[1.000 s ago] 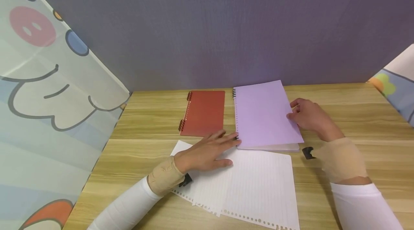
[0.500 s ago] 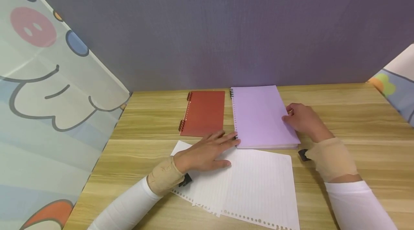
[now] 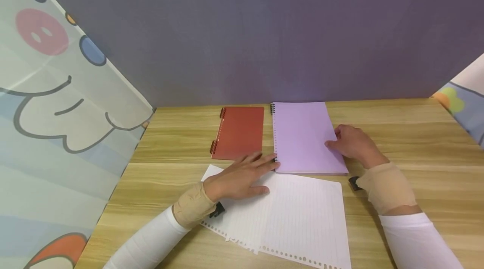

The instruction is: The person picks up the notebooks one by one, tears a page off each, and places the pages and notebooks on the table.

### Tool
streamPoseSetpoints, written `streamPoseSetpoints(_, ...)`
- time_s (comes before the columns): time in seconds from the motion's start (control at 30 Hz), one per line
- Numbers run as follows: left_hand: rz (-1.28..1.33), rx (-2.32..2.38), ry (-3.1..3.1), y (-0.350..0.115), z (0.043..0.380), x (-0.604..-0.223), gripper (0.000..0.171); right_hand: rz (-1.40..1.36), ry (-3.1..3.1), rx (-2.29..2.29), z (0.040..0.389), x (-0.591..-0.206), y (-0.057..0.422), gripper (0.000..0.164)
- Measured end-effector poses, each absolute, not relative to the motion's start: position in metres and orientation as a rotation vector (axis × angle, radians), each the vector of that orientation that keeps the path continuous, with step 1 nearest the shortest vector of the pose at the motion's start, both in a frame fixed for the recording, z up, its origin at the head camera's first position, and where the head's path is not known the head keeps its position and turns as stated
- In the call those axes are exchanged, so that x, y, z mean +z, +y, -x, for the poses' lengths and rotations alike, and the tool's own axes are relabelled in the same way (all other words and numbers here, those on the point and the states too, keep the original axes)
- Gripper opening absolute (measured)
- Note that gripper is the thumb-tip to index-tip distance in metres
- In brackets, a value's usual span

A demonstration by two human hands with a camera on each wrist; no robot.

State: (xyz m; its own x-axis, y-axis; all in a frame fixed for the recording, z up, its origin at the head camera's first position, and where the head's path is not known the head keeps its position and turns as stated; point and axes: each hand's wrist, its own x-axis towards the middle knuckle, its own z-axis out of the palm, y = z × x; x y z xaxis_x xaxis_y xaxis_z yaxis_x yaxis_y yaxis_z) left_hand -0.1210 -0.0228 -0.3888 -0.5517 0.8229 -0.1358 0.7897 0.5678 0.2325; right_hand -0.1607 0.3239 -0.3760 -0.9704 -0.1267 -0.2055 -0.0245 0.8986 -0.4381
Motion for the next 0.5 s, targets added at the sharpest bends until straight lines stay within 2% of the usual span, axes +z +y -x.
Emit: streamPoseSetpoints(0.5,-1.368,0.261,2.586,-0.0252,0.1258,-0.3878,0.064,0.137,2.863,-0.628,0.1585,-0.3772,0.3226,0.062)
